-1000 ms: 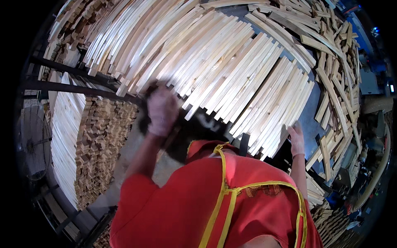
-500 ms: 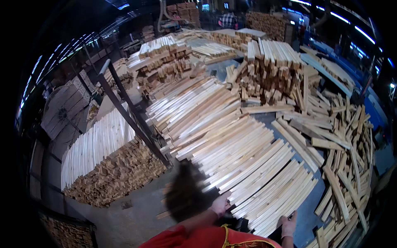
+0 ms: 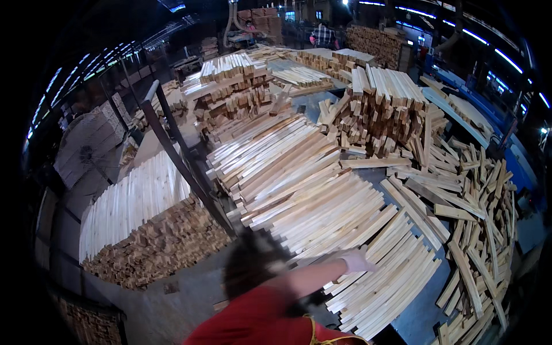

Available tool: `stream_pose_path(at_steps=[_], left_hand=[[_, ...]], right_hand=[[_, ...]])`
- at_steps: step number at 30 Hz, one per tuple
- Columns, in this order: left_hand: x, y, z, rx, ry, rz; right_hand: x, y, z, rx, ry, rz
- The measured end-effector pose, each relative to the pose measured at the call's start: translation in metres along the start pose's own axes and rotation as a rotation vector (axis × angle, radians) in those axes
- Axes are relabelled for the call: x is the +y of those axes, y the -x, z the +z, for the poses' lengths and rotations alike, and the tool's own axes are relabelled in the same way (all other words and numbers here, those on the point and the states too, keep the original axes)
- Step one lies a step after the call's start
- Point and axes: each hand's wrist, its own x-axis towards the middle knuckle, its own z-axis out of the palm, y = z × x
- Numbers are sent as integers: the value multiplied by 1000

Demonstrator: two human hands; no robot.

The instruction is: The person repeatedly picks up thin wooden planks from a large pile on a metal table, aligns them, and stacks them into neat bundles. The person then lifts the bundles and places them onto a nearby rack before returning to the table to continue stacking more planks.

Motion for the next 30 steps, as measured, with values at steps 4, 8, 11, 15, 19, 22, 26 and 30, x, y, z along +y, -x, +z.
stream_pose_path(at_steps=[4,8,11,15,19,22,26,30], left_hand=[[11,-19,-1,-41,-194,-37],[-61,11,-43,130,-101,124],[-93,37,-114,147,-226,-39],[-210,27,-163,549,-793,-39],[-266,31,-149,844,-917,78],[-264,26,-122,977,-1067,5],[-194,85,-42,979,-514,355],[-173,175,79,346,237,78]], right_hand=[[8,13,5,60,-57,105],[14,30,13,95,-125,179],[16,39,21,131,-164,221],[14,51,29,154,-205,239],[22,70,31,183,-268,275],[42,96,11,261,-339,301],[102,95,-52,534,-287,341],[170,65,-102,685,-49,590]])
